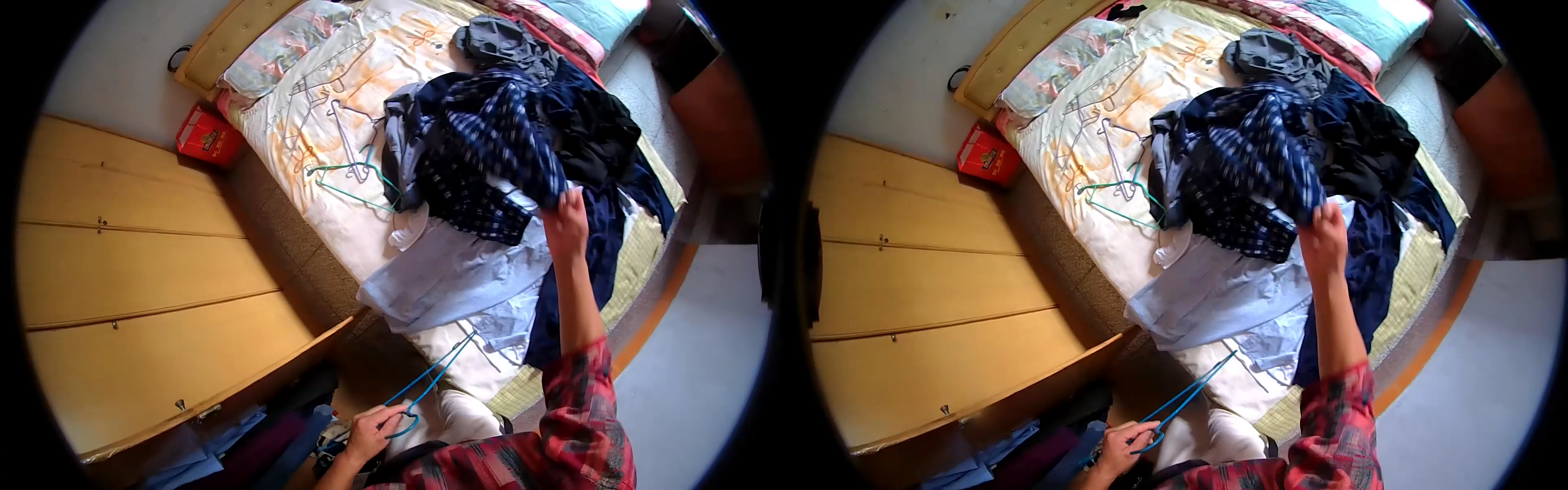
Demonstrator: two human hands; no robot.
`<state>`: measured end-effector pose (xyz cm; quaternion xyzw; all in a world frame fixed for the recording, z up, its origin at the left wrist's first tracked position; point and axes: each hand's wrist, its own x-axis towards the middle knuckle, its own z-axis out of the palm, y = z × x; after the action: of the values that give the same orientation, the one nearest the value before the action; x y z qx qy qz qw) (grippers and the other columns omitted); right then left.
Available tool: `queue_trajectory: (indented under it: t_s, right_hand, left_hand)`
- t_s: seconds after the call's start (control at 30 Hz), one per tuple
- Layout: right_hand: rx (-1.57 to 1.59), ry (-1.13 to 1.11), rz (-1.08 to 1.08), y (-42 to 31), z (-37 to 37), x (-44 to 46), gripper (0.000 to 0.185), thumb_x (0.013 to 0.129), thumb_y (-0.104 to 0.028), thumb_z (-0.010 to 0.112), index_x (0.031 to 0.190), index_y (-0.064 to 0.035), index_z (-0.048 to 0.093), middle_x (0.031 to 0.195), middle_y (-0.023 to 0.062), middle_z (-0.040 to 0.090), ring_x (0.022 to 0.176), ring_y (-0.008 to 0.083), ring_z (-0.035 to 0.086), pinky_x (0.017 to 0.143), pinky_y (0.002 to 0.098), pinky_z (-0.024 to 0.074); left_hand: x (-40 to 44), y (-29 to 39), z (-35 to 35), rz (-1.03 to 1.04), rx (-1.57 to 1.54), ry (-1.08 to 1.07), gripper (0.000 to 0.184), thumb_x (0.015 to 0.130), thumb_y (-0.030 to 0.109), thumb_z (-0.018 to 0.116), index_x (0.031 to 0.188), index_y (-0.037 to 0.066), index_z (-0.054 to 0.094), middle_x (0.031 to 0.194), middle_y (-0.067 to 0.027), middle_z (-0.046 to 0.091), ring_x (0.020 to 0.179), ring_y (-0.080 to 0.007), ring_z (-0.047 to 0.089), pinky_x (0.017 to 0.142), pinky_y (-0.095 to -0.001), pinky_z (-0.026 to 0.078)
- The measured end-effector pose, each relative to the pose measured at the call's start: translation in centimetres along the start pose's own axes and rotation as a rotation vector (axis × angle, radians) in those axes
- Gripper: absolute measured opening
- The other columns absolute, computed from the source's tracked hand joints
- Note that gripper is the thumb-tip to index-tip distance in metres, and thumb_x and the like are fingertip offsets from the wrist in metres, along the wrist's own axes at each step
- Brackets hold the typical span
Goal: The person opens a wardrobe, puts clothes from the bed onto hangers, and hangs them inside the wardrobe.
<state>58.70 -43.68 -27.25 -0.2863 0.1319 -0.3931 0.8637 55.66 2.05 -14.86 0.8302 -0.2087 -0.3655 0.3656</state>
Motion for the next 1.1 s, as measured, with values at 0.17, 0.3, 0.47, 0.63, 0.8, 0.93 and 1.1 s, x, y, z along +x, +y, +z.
queue_trajectory:
  t_s: [0.17, 0.3, 0.47, 0.63, 0.8, 0.93, 1.1]
  right_hand:
    - [0.096, -0.079, 0.170, -11.9, -1.9, -18.0, 0.021, 0.076, 0.001, 0.054, 0.076, -0.0103, 0.036, 0.072, 0.0009, 0.047, 0.067, 0.0129, 0.049, 0.074, 0.0279, 0.0436]
    - [-0.236, 0.438, 0.355, -18.1, -6.9, -29.1, 0.016, 0.071, 0.001, 0.052, 0.078, -0.0096, 0.043, 0.071, 0.0016, 0.051, 0.072, 0.0148, 0.056, 0.072, 0.0306, 0.0474]
    - [-2.064, 0.506, 0.377, -15.5, -18.2, -36.5, 0.022, 0.076, -0.002, 0.052, 0.095, -0.0017, 0.063, 0.088, 0.0139, 0.066, 0.079, 0.0195, 0.063, 0.075, 0.0306, 0.0493]
    - [-1.310, -0.623, 0.154, -8.7, 5.8, -26.1, 0.054, 0.067, -0.017, 0.072, 0.117, -0.0066, 0.054, 0.105, 0.0113, 0.061, 0.103, 0.0285, 0.055, 0.092, 0.0387, 0.0422]
    - [-1.205, -0.829, 0.481, -0.8, 7.8, -29.6, 0.031, 0.075, -0.019, 0.068, 0.103, -0.0099, 0.059, 0.089, 0.0113, 0.065, 0.084, 0.0312, 0.062, 0.071, 0.0400, 0.0475]
    - [-1.057, -0.124, 0.382, 0.0, 3.6, -22.7, 0.012, 0.085, -0.012, 0.058, 0.093, -0.0028, 0.063, 0.073, 0.0011, 0.060, 0.062, 0.0069, 0.054, 0.056, 0.0224, 0.0444]
    - [-0.905, 0.391, 0.543, 2.7, -6.0, -11.2, 0.040, 0.078, -0.027, 0.067, 0.109, -0.0037, 0.054, 0.059, 0.0028, 0.053, 0.040, 0.0103, 0.044, 0.037, 0.0234, 0.0334]
  left_hand:
    - [0.2, 2.3, -0.9, 0.081, -0.038, -0.016, 0.022, 0.078, 0.003, 0.061, 0.099, 0.004, 0.067, 0.072, -0.0105, 0.063, 0.062, -0.0173, 0.061, 0.057, -0.0261, 0.047]
    - [0.0, 3.0, -1.1, 0.184, -0.013, -0.057, 0.020, 0.079, 0.004, 0.059, 0.097, 0.002, 0.067, 0.066, -0.0086, 0.062, 0.059, -0.0149, 0.061, 0.054, -0.0246, 0.047]
    - [0.6, 3.9, -1.2, 0.239, 0.056, -0.123, 0.018, 0.078, 0.004, 0.062, 0.096, 0.005, 0.067, 0.072, -0.0126, 0.062, 0.061, -0.0245, 0.060, 0.055, -0.0301, 0.046]
    - [2.7, 4.2, 0.7, 0.233, 0.118, -0.230, 0.018, 0.077, 0.007, 0.062, 0.095, 0.005, 0.067, 0.074, -0.0130, 0.062, 0.063, -0.0268, 0.061, 0.057, -0.0324, 0.047]
    - [4.2, 5.6, 1.6, 0.478, 0.287, -0.234, 0.022, 0.076, 0.008, 0.062, 0.097, 0.005, 0.066, 0.080, -0.0090, 0.065, 0.076, -0.0232, 0.061, 0.069, -0.0333, 0.046]
    - [3.8, 7.5, 0.6, 0.515, 0.482, 0.179, 0.031, 0.075, 0.009, 0.063, 0.106, 0.008, 0.061, 0.120, -0.0122, 0.054, 0.117, -0.0329, 0.044, 0.095, -0.0405, 0.035]
    - [2.9, 3.5, 1.0, 0.308, 0.143, 0.109, 0.014, 0.076, 0.002, 0.062, 0.089, 0.004, 0.066, 0.096, -0.0118, 0.064, 0.095, -0.0283, 0.060, 0.086, -0.0350, 0.046]
